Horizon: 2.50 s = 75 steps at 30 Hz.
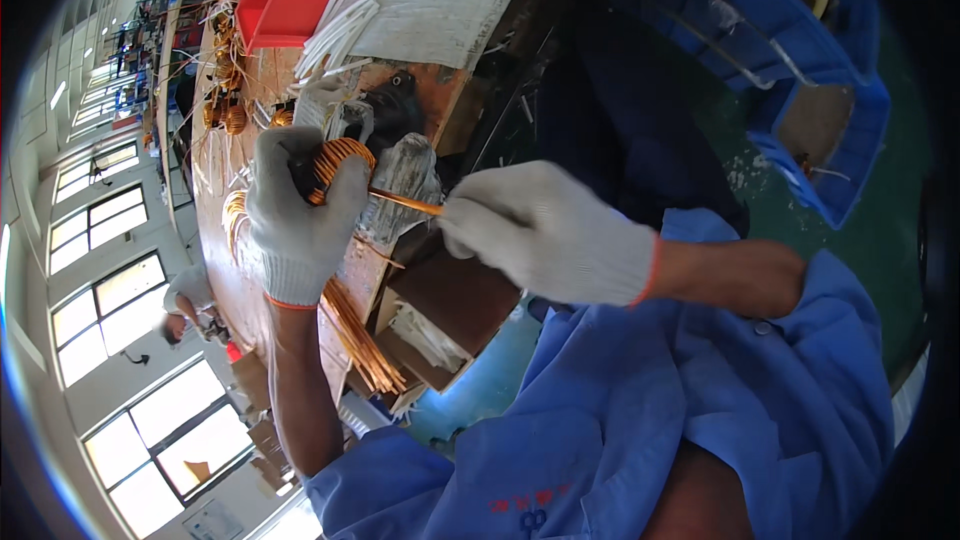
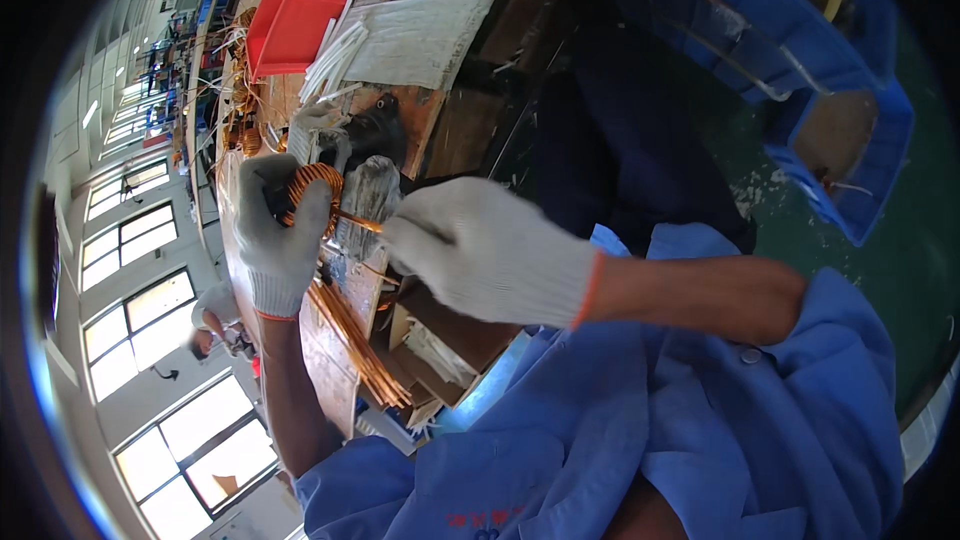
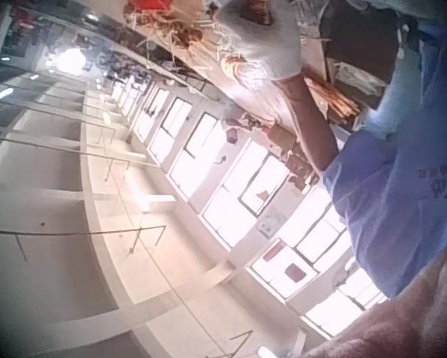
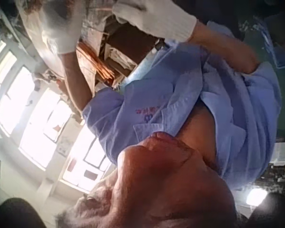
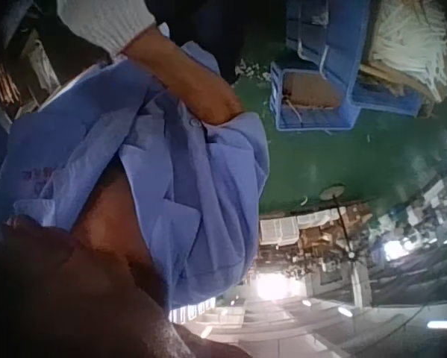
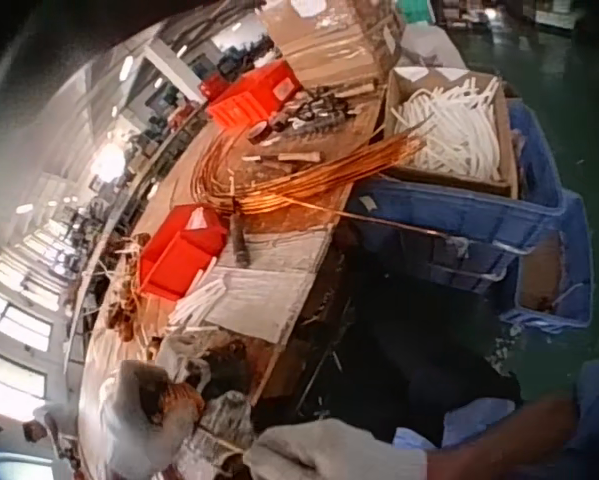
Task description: Manually insulating and binding copper coils with white tape and plastic sleeves on a workshop table.
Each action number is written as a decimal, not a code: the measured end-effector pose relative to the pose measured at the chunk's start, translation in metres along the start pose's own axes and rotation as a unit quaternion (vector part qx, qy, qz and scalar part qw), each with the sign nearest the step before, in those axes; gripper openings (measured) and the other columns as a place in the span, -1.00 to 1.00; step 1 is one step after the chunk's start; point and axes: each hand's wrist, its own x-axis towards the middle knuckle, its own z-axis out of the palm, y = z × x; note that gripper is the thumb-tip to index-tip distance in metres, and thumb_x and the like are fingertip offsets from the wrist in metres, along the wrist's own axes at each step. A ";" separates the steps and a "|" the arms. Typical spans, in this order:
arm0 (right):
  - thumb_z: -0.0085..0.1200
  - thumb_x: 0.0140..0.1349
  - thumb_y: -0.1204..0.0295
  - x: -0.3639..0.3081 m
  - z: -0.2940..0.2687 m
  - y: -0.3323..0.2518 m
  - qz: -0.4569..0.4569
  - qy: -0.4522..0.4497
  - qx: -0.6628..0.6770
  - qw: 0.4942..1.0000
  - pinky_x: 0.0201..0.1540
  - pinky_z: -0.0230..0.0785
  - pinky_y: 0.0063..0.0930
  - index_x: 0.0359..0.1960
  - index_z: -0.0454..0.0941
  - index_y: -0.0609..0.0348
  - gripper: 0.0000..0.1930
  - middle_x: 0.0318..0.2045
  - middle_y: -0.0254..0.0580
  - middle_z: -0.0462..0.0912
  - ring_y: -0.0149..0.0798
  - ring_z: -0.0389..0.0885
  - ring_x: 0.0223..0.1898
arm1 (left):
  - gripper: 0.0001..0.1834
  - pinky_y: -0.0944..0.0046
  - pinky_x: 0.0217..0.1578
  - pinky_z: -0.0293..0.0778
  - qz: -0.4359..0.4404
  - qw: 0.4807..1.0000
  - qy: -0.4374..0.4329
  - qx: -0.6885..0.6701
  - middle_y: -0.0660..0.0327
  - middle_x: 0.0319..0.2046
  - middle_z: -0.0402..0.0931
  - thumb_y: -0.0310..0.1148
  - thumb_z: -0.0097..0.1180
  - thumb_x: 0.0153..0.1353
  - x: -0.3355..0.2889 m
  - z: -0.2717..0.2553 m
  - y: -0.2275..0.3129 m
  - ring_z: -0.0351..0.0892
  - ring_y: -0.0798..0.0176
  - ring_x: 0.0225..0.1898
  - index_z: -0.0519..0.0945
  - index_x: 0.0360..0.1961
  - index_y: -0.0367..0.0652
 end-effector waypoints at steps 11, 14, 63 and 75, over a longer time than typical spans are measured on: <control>0.42 0.25 0.45 -0.066 -0.089 -0.042 -0.225 -0.011 -0.540 0.811 -0.50 0.43 -0.17 -0.31 0.65 0.10 -0.86 -0.56 -0.17 0.60 -0.02 0.66 -0.55 | -0.73 0.21 -0.50 0.52 0.388 0.921 -0.034 0.023 0.26 -0.48 0.42 -0.34 0.37 0.12 -0.003 0.072 0.100 0.59 0.23 -0.44 0.71 -0.17 -0.23; 0.42 0.22 0.49 -0.076 -0.120 -0.048 -0.230 -0.055 -0.546 0.804 -0.49 0.44 -0.14 -0.27 0.67 0.12 -0.86 -0.54 -0.17 0.61 0.01 0.65 -0.55 | -0.78 0.23 -0.56 0.49 0.378 0.925 -0.045 0.004 0.28 -0.49 0.39 -0.31 0.34 0.14 0.003 0.070 0.099 0.58 0.26 -0.47 0.68 -0.23 -0.17; 0.41 0.29 0.18 -0.066 -0.124 -0.035 -0.301 0.039 -0.558 0.773 -0.67 0.44 -0.20 -0.21 0.66 0.05 -0.73 -0.38 -0.24 0.60 -0.12 0.69 -0.58 | -0.77 0.36 -0.46 0.52 -0.033 0.871 -0.384 -0.304 0.24 -0.47 0.68 -0.39 0.31 0.46 0.050 0.043 0.152 0.57 0.52 -0.45 0.82 -0.10 -0.38; 0.44 0.35 0.24 -0.105 -0.142 -0.054 -0.228 0.103 -0.511 0.822 -0.41 0.53 -0.24 -0.12 0.68 0.05 -0.76 -0.32 -0.21 0.61 -0.08 0.67 -0.41 | -0.80 0.42 -0.35 0.52 -0.090 0.861 -0.365 -0.343 0.23 -0.40 0.75 -0.49 0.23 0.46 0.044 0.033 0.162 0.59 0.53 -0.36 0.81 -0.16 -0.42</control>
